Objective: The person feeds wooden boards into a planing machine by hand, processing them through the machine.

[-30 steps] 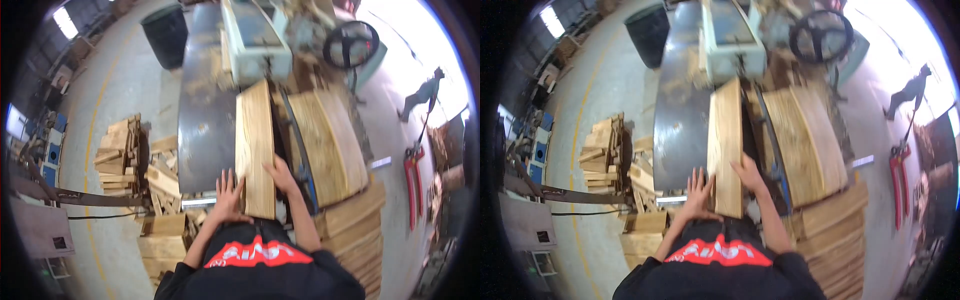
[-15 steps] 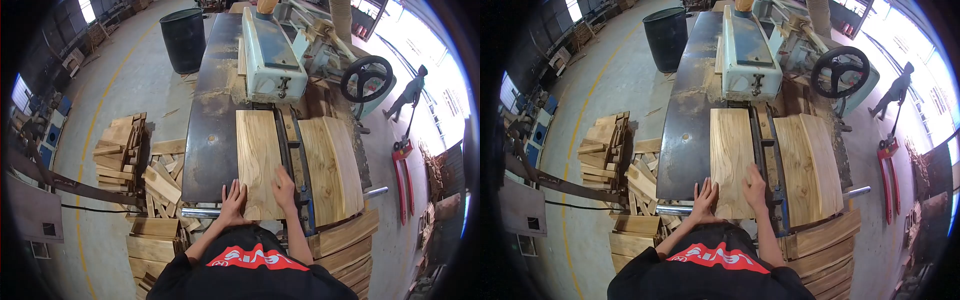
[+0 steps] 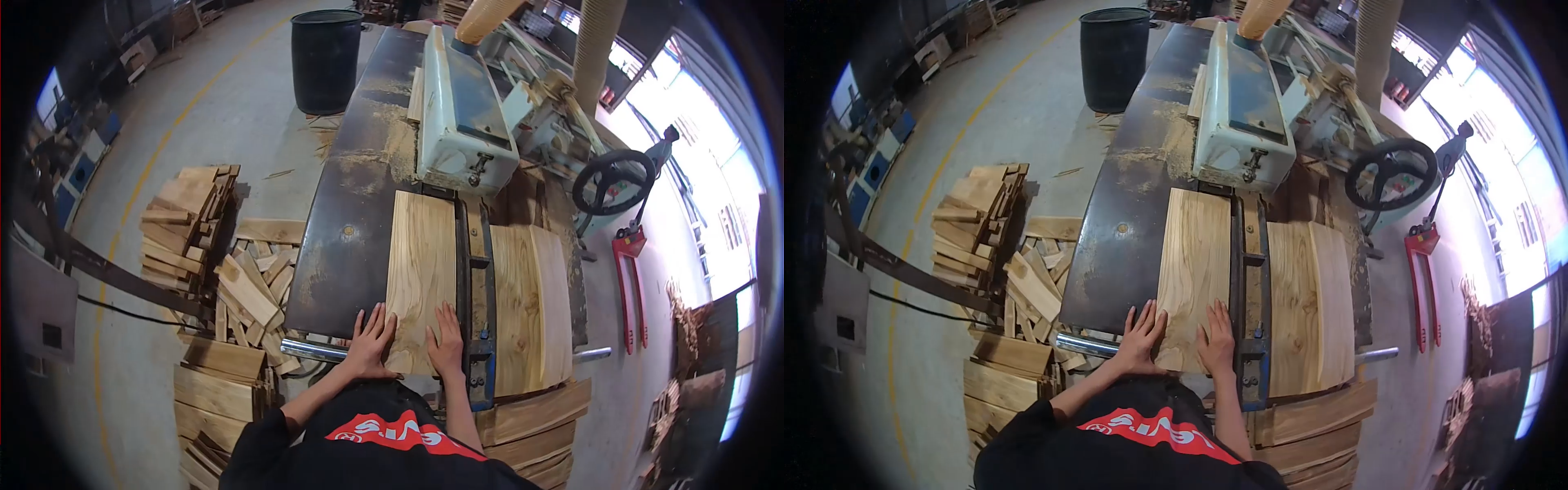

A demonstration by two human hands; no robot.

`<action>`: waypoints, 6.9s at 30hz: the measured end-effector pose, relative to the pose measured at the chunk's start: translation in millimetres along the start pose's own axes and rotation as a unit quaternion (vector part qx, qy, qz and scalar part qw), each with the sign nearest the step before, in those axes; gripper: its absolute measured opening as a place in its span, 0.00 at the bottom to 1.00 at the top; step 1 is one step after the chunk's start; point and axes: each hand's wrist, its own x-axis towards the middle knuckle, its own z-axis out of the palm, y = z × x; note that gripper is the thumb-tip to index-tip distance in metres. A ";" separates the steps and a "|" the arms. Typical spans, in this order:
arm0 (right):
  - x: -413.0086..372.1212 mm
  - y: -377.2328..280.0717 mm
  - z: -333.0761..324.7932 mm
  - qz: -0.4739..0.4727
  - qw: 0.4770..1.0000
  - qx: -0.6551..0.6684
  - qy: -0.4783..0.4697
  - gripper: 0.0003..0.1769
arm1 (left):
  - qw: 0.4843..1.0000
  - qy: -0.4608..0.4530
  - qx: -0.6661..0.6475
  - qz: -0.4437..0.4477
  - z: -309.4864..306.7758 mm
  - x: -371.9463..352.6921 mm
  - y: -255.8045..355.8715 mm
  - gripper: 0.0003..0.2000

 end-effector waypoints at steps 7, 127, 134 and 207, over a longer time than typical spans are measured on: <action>-0.1 0.1 1.9 0.004 1.000 -0.015 -0.008 0.31 | 1.000 0.006 -0.011 0.007 -1.6 -2.2 -3.2 0.74; 157.9 57.2 58.3 -0.012 0.994 -0.042 0.104 0.26 | 0.996 0.067 0.053 0.016 -2.1 132.9 -76.9 0.51; 164.1 48.5 55.6 0.030 0.992 -0.022 0.121 0.23 | 0.990 0.079 0.112 0.012 2.4 131.4 -72.9 0.49; 57.9 49.8 -314.2 0.272 0.926 -0.190 0.179 0.17 | 0.956 0.193 -0.217 -0.053 16.8 173.6 -94.5 0.36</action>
